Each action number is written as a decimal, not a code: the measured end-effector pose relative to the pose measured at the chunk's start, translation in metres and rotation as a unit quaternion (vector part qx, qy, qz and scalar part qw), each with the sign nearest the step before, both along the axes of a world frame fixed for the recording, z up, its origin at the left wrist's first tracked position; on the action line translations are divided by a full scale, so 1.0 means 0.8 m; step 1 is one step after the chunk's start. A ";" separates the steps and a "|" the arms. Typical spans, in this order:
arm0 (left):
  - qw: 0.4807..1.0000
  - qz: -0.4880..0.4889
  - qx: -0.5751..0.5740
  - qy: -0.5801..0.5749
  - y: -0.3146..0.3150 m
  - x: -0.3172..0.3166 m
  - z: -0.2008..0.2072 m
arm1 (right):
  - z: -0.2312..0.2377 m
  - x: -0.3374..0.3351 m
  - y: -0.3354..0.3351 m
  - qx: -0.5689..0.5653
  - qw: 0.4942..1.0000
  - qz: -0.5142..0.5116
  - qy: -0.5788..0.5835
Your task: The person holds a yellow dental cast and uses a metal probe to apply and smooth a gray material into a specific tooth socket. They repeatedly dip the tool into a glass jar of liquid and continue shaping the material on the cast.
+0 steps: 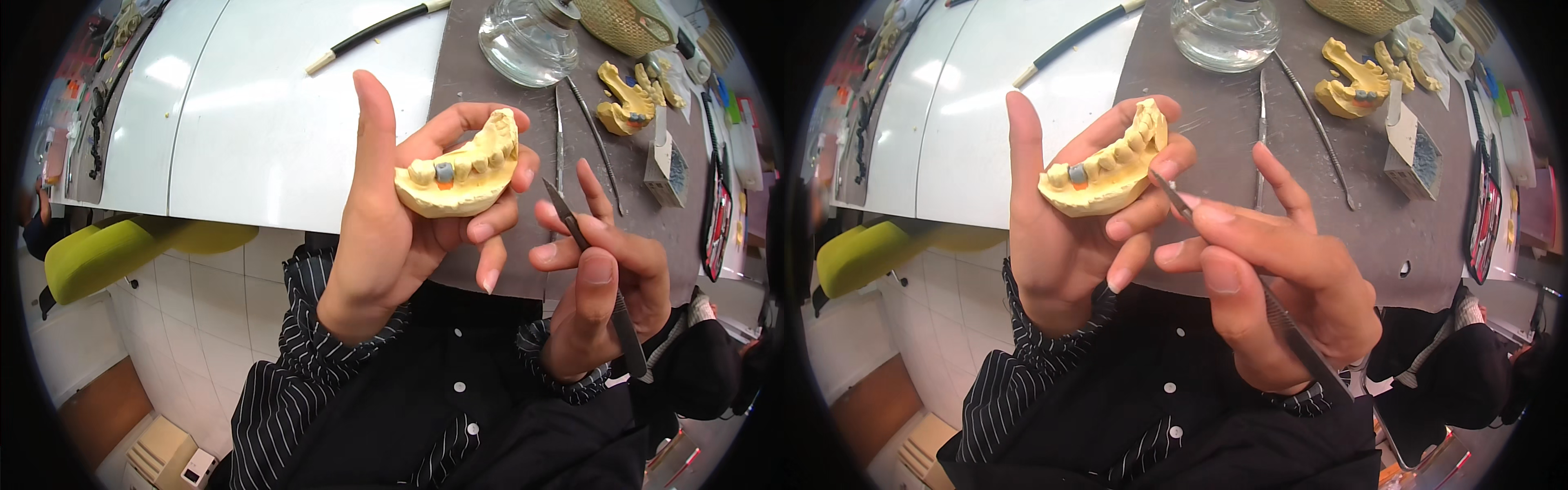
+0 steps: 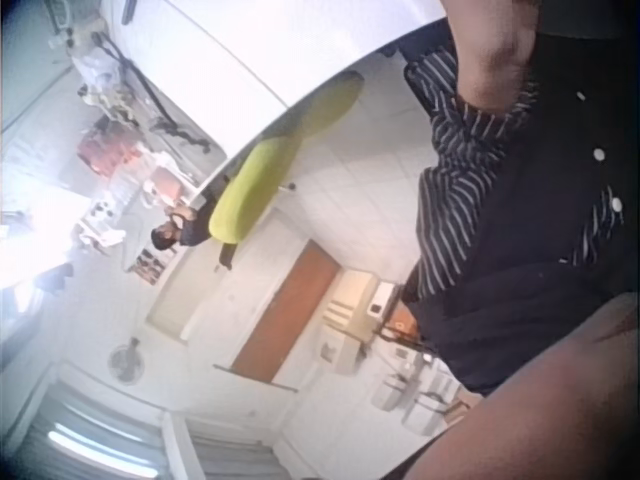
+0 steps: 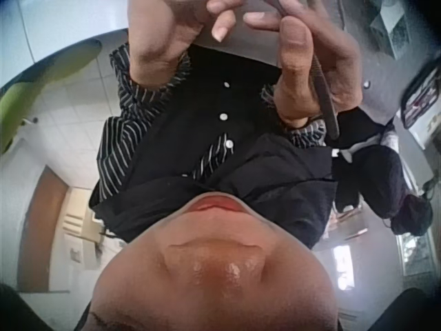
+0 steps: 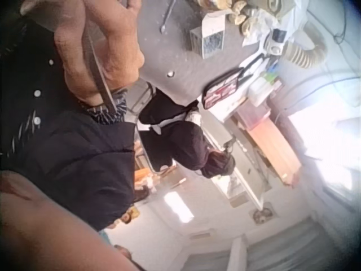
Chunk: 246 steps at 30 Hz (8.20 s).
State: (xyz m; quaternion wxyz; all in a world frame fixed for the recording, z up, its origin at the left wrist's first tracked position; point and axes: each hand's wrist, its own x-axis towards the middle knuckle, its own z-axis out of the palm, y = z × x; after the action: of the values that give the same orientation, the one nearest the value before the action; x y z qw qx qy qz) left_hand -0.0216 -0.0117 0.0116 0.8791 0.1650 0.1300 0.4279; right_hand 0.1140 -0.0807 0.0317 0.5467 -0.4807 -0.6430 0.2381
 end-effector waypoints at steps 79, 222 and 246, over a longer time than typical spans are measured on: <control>0.888 -0.113 0.355 0.270 -0.009 -0.007 0.020 | 0.034 0.067 0.053 -0.094 0.748 -0.234 -0.614; 0.821 0.097 0.283 0.485 -0.022 0.016 0.020 | 0.046 0.220 0.004 0.071 0.918 -0.172 0.350; 0.774 0.113 0.361 0.507 -0.018 0.025 0.015 | 0.039 0.223 -0.010 0.010 0.920 -0.318 -0.230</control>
State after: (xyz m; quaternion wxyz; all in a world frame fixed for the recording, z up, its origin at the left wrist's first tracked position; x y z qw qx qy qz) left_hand -0.0015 -0.0263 0.0234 0.5069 0.6473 0.4106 0.3942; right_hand 0.2923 -0.0885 0.0629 0.4354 -0.6958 -0.5667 -0.0720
